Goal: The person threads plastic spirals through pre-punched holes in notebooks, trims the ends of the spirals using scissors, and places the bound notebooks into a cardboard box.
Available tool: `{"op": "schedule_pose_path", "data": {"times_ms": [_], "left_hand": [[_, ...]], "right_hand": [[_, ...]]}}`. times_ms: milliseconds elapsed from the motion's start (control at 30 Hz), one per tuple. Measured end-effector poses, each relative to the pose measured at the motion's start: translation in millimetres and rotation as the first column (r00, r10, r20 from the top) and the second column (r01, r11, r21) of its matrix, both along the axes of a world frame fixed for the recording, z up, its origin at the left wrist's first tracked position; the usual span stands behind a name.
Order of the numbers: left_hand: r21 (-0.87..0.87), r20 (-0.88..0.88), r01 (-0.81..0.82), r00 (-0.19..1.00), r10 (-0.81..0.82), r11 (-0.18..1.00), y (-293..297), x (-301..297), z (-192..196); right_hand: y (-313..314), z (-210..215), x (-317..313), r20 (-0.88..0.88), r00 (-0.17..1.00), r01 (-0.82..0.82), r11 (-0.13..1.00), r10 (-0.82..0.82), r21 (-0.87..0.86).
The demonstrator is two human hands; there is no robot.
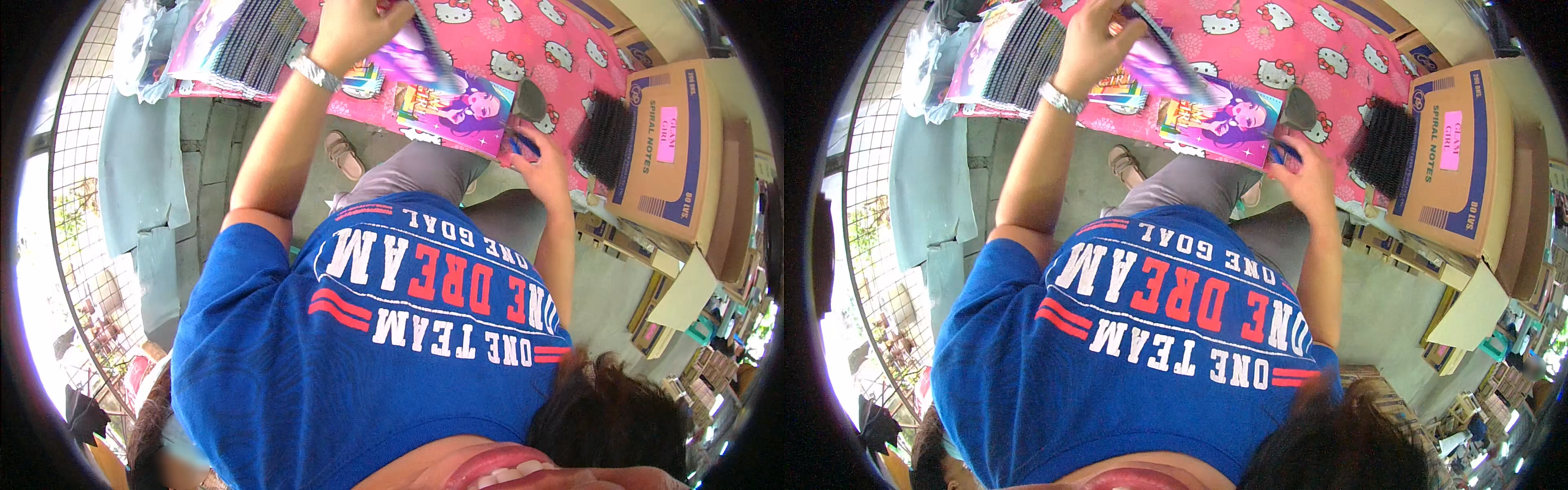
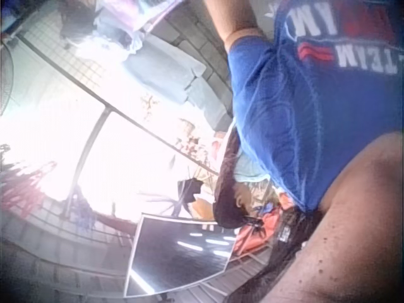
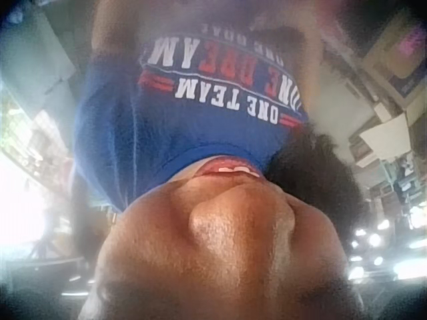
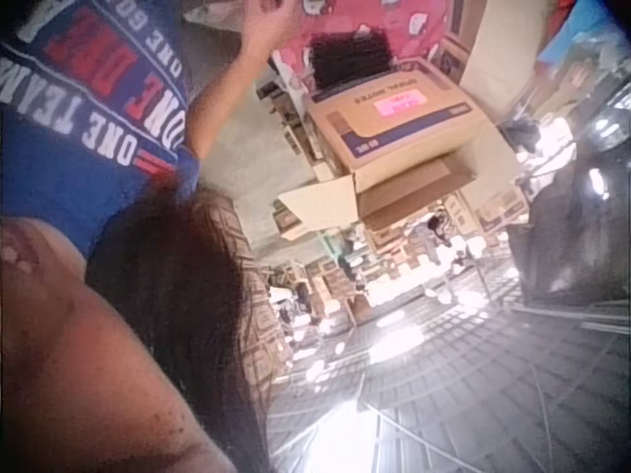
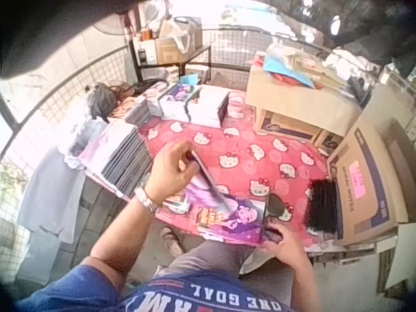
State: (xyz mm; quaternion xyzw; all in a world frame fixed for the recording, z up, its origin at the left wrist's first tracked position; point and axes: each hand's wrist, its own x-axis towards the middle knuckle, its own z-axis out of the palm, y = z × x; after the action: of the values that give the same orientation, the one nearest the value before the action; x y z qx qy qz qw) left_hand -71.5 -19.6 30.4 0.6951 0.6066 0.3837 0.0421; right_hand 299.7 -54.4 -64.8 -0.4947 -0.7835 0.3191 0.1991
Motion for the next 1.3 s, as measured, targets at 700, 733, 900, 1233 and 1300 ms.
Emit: {"op": "schedule_pose_path", "data": {"times_ms": [700, 733, 900, 1233, 1300], "left_hand": [[-0.65, -0.191, 0.231, 0.872, -0.45, 0.724, 81.9, 116.6, -158.7], [-0.696, -0.134, 0.242, 0.881, -0.453, 0.676, 86.6, 115.1, -159.9], [-0.643, 0.1, 0.372, 0.908, -0.407, 0.669, 80.6, 104.2, -121.5], [-0.245, -0.33, 0.486, 0.772, -0.543, 0.839, -19.8, 116.8, -51.8], [-0.179, -0.351, 0.455, 0.798, -0.489, 0.872, -27.3, 120.4, -64.0]], "right_hand": [[137.2, -54.4, 95.5, 0.621, 0.516, 0.298, 0.803, -0.59, 0.516], [137.6, -55.2, 90.7, 0.599, 0.498, 0.306, 0.774, -0.627, 0.554], [140.7, -55.6, 84.7, 0.613, 0.468, 0.322, 0.769, -0.636, 0.552], [147.4, -61.1, 89.2, 0.574, 0.503, 0.405, 0.763, -0.646, 0.504], [152.8, -50.2, 88.4, 0.564, 0.544, 0.454, 0.783, -0.621, 0.425]]}}
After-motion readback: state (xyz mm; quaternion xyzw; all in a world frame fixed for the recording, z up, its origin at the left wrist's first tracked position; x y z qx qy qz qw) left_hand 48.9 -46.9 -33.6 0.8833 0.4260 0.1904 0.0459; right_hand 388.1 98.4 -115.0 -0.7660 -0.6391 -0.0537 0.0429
